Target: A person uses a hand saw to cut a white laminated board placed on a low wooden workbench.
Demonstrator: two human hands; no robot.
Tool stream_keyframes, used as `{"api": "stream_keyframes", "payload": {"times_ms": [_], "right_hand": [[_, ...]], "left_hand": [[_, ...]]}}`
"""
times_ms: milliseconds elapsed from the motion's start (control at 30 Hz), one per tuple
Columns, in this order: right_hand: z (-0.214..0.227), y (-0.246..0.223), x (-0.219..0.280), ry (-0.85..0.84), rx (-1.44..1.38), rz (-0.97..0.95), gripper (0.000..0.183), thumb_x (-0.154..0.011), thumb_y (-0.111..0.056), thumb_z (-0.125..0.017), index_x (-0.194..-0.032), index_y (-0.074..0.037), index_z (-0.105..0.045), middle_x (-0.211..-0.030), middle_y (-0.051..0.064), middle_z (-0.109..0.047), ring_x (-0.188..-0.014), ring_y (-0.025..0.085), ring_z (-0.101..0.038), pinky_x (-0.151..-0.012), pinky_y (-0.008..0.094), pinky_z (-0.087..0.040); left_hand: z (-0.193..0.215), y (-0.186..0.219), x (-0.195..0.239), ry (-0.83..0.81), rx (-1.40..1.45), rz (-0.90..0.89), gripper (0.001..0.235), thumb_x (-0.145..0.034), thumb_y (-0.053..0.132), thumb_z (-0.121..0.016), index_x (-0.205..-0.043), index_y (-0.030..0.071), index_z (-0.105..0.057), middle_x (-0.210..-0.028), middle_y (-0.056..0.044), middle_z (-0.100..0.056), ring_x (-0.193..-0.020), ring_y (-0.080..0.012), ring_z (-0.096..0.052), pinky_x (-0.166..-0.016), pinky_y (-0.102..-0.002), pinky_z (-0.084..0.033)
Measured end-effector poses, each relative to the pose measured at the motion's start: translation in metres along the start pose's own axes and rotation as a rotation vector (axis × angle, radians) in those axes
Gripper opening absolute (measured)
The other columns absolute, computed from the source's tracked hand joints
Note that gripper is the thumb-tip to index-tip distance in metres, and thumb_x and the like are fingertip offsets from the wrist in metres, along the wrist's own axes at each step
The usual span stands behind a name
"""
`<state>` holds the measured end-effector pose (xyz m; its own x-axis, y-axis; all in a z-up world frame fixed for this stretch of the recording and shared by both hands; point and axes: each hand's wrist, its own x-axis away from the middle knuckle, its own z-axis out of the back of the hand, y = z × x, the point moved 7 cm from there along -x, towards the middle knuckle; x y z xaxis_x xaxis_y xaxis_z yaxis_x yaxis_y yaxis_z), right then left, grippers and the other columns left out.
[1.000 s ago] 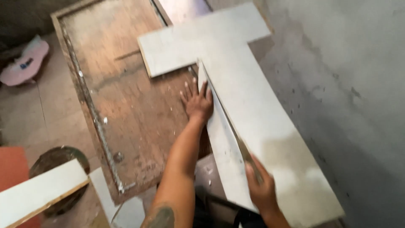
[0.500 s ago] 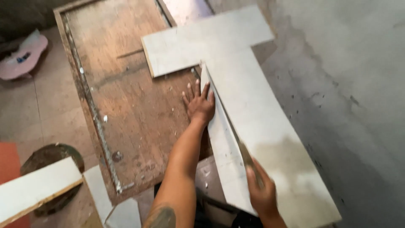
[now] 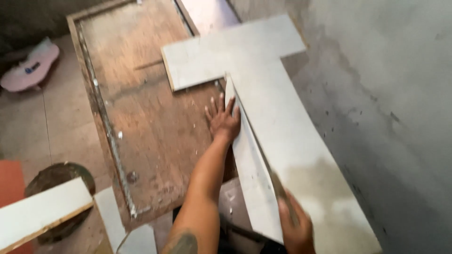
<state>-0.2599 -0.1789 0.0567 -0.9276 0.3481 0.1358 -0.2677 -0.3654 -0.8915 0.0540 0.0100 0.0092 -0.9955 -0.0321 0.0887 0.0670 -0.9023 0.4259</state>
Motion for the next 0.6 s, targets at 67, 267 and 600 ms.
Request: {"api": "stream_keyframes", "payload": {"times_ms": [67,267,600], "right_hand": [[0.013,0.020,0.025,0.003,0.016,0.009,0.048,-0.089,-0.020,-0.055,-0.131,0.002,-0.064,-0.131,0.024,-0.071,-0.129,0.031,-0.067,-0.109,0.042,-0.054],[-0.006,-0.013,0.000,0.020,0.022,-0.026,0.048,-0.091,-0.019,-0.058,-0.133,0.003,-0.061,-0.134,0.021,-0.069,-0.127,0.028,-0.067,-0.108,0.039,-0.052],[-0.055,-0.033,0.003,0.039,0.005,0.002,0.049,-0.092,-0.027,-0.057,-0.133,-0.001,-0.064,-0.130,0.019,-0.072,-0.123,0.029,-0.069,-0.102,0.038,-0.055]], "left_hand": [[-0.003,0.001,0.000,-0.035,-0.002,0.015,0.066,-0.097,0.061,-0.016,-0.157,0.036,-0.028,-0.169,-0.001,-0.011,-0.156,-0.0272,0.002,-0.123,-0.053,0.006],[-0.010,-0.004,-0.005,-0.023,-0.032,0.020,0.065,-0.097,0.061,-0.013,-0.157,0.039,-0.024,-0.170,0.001,-0.007,-0.156,-0.0256,0.004,-0.124,-0.052,0.006],[-0.007,0.002,-0.020,0.045,0.002,-0.018,0.064,-0.098,0.058,-0.021,-0.156,0.035,-0.033,-0.169,-0.001,-0.016,-0.156,-0.0294,-0.003,-0.123,-0.054,0.003]]}}
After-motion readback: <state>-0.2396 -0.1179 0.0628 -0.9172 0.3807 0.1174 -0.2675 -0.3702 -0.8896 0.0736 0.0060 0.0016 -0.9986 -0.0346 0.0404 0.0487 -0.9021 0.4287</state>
